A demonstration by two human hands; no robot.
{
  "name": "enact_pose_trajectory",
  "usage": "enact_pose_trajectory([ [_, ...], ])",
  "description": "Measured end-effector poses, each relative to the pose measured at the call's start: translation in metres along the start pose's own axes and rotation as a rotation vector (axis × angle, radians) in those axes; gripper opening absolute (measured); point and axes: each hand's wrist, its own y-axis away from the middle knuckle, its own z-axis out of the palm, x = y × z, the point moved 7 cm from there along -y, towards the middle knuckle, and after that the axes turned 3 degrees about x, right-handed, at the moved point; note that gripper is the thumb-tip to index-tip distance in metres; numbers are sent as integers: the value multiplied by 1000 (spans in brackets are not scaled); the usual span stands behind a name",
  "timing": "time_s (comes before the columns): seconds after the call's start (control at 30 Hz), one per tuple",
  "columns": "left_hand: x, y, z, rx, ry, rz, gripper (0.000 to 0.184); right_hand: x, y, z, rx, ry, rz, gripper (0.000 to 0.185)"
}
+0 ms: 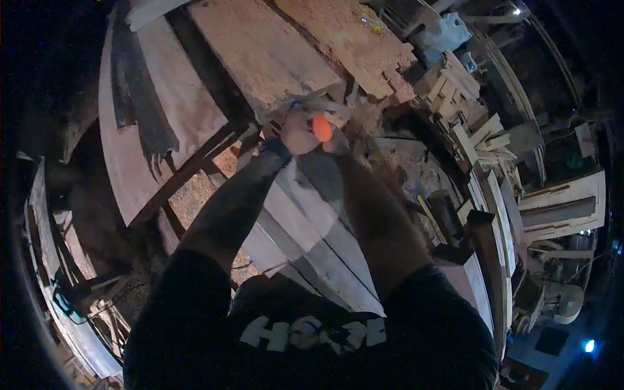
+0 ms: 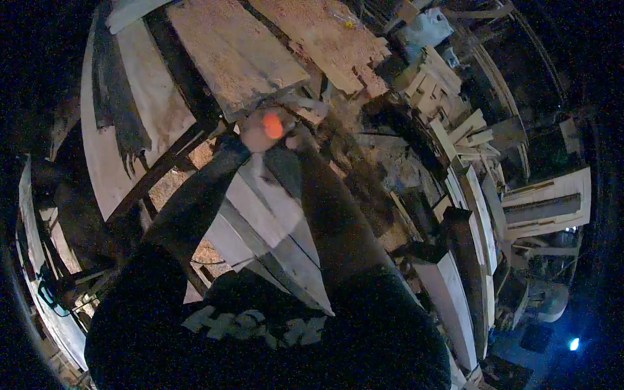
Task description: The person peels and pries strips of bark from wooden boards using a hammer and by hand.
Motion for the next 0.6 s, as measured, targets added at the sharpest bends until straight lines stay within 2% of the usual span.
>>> enact_pose_trajectory([
  [0.03, 3, -2, 1, 3, -28, -4, 34, -6, 2, 1, 11, 33, 5, 50],
  [0.1, -3, 4, 21, -96, -292, 345, 41, -12, 2, 6, 17, 88, 12, 49],
  [0.13, -9, -5, 31, -8, -148, 400, 42, -16, 3, 8, 20, 112, 18, 49],
  [0.2, 13, -2, 32, 33, -278, 284, 55, -23, 3, 9, 22, 166, 28, 48],
  [0.3, 14, -21, 45, 131, -273, 380, 60, -32, 8, 11, 18, 228, 43, 47],
  [0.37, 7, -41, 70, 14, -441, 284, 46, -35, 11, 9, 17, 261, 51, 46],
  [0.4, -8, -52, 86, 113, -382, 316, 46, -37, 13, 9, 21, 278, 52, 46],
  [0.5, 17, -69, 103, -240, -528, 149, 45, -29, 11, 8, 41, 335, 57, 45],
  [0.6, 23, -78, 123, -331, -651, 140, 37, -39, 11, 11, 55, 402, 60, 44],
])
